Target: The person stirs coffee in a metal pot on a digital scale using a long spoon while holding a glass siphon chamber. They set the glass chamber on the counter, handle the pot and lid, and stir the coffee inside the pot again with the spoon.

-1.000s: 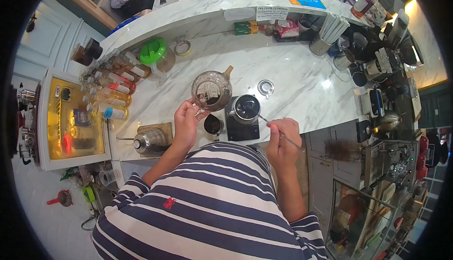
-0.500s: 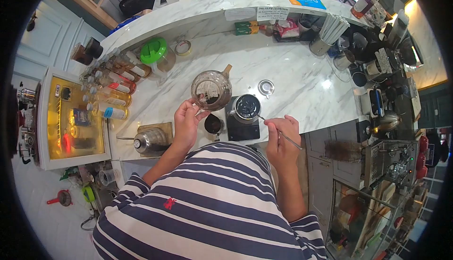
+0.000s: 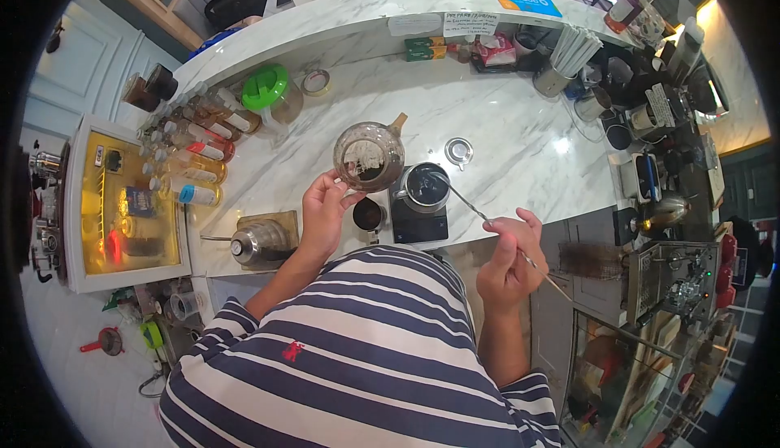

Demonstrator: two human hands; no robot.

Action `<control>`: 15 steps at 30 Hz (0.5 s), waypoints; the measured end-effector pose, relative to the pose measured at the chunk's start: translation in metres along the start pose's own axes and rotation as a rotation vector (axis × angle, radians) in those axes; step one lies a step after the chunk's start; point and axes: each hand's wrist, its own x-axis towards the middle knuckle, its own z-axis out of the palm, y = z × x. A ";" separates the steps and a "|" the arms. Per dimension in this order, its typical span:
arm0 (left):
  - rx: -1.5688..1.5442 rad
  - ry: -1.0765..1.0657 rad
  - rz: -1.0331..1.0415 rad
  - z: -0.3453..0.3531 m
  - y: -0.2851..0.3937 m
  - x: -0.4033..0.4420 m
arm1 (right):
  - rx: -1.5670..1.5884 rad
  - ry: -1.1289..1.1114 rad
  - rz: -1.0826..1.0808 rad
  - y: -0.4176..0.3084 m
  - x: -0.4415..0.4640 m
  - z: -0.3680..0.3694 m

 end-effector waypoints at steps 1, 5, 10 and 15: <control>0.001 -0.009 0.005 -0.001 0.000 0.000 | 0.024 0.035 0.007 0.000 0.000 0.000; 0.006 -0.029 0.022 -0.002 -0.001 0.000 | 0.094 0.171 0.021 0.002 0.002 0.000; 0.035 -0.060 0.051 -0.002 0.000 0.000 | 0.058 0.101 -0.013 0.002 0.003 -0.001; -0.009 -0.112 0.090 -0.002 0.000 -0.004 | 0.157 0.268 -0.007 -0.013 0.003 -0.013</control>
